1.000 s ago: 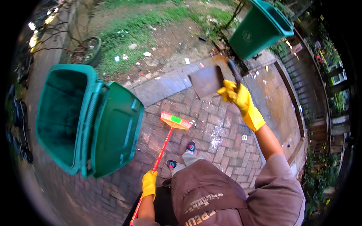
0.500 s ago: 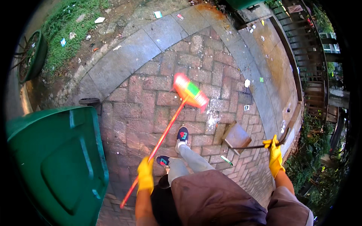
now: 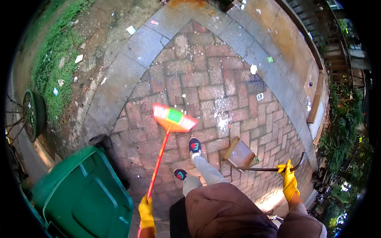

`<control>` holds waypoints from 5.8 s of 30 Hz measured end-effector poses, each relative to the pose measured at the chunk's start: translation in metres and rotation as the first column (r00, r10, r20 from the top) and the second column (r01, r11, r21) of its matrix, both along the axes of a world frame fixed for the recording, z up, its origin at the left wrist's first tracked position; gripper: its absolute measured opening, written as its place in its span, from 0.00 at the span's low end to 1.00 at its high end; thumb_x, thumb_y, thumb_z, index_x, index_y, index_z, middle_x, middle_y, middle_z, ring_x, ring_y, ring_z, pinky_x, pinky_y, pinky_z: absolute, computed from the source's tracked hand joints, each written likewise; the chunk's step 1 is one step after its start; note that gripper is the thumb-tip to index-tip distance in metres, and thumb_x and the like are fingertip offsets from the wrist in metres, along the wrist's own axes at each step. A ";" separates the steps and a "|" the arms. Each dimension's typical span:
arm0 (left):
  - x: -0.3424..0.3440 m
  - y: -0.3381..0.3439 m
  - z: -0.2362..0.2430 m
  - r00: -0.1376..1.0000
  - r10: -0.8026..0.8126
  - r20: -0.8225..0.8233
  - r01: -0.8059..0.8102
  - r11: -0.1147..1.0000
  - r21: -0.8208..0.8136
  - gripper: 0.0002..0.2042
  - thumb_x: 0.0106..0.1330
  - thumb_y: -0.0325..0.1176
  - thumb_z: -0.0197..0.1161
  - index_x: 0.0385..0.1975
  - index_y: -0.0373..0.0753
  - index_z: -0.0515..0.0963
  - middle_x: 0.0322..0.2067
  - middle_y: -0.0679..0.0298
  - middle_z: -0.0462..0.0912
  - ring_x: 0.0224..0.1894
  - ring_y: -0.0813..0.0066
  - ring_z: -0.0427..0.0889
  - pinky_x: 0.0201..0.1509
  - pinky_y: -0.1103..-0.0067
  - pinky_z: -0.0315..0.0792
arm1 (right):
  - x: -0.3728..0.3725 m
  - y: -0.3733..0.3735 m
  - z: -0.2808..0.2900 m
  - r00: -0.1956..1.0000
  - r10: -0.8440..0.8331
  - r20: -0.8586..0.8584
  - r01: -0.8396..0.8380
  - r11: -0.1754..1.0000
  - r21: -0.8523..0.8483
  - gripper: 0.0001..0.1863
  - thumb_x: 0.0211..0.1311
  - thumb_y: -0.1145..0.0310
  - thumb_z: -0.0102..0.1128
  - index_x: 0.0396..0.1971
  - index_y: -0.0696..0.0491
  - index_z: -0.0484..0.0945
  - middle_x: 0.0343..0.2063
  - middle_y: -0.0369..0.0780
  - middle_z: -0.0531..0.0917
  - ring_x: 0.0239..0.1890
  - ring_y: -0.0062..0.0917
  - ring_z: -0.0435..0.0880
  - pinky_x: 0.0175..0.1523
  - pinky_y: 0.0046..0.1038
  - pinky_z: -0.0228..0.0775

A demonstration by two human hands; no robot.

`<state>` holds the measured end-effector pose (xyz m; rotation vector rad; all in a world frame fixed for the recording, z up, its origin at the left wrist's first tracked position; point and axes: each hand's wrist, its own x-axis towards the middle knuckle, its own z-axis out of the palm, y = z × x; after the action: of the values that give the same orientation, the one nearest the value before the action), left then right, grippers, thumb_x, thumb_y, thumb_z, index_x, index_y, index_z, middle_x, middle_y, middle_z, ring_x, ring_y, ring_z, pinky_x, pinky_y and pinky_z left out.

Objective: The person sweeps scattered trash and debris on a paved outdoor area using a broom and dustpan. They gather the waste into a pile and scoop it into the dustpan, then transfer the contents into a green waste bin. The person continues sweeping the remaining debris along the walkway and near a wooden railing.

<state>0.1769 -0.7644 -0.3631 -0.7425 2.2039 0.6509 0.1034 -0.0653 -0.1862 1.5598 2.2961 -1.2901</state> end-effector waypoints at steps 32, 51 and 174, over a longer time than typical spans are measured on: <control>-0.713 -0.060 0.081 0.921 -0.251 -0.298 0.176 0.950 -0.256 0.25 0.74 0.39 0.57 0.70 0.53 0.65 0.30 0.50 0.86 0.25 0.56 0.85 0.28 0.66 0.78 | -0.382 -0.224 0.045 0.992 -0.078 -0.104 0.067 0.993 -0.101 0.23 0.81 0.52 0.47 0.35 0.57 0.80 0.32 0.42 0.88 0.28 0.17 0.77 0.39 0.21 0.66; -0.841 0.069 0.161 0.932 -0.267 -0.247 0.344 0.866 0.363 0.32 0.71 0.38 0.59 0.75 0.59 0.59 0.24 0.55 0.83 0.20 0.65 0.82 0.23 0.66 0.76 | -0.619 -0.285 0.074 0.964 0.067 -0.259 -0.123 0.970 -0.207 0.20 0.79 0.58 0.53 0.35 0.61 0.82 0.31 0.42 0.89 0.32 0.21 0.84 0.47 0.27 0.73; -0.729 -0.082 0.244 0.605 0.770 0.202 -0.772 0.505 0.387 0.33 0.72 0.34 0.57 0.76 0.64 0.57 0.22 0.60 0.81 0.17 0.72 0.79 0.20 0.73 0.74 | -1.069 -0.556 -0.046 0.185 0.645 -0.741 -0.972 0.007 -0.237 0.32 0.75 0.46 0.54 0.52 0.65 0.80 0.38 0.39 0.85 0.27 0.16 0.68 0.48 0.25 0.71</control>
<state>-0.5521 -0.8466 -0.1188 -1.4862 1.5024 1.5338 -0.9661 -0.6214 -0.2322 -0.5651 1.7580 -1.7226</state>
